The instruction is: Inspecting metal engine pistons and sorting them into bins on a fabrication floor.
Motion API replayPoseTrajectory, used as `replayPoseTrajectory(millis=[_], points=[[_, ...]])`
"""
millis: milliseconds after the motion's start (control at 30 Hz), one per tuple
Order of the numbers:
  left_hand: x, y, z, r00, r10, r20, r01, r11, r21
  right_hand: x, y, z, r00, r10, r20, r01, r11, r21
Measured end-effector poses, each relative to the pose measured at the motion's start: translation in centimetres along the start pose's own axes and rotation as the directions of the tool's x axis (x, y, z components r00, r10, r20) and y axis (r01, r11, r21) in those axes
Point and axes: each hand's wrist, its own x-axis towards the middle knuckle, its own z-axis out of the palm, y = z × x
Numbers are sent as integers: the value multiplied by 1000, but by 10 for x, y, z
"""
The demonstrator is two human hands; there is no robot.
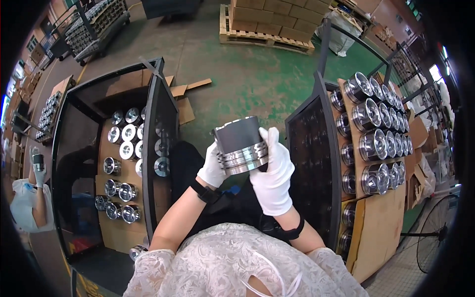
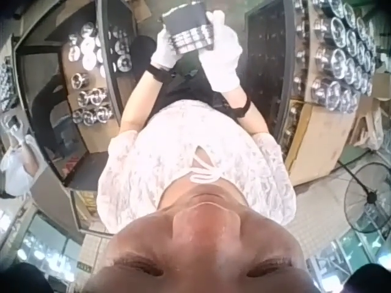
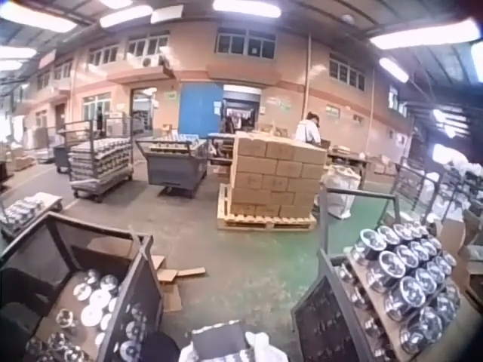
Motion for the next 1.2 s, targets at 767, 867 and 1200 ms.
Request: replayPoseTrajectory(millis=[767,867,1200], points=[[-33,-36,62,581,334,742,-792,23,610,-20,49,-34,732,226,643,-369,-663,652],[-36,-41,79,628,332,704,-760,65,647,-26,54,-50,699,372,611,-439,-451,777],[-29,-87,103,834,46,550,-549,165,819,-44,17,-152,873,87,480,-87,996,-23]])
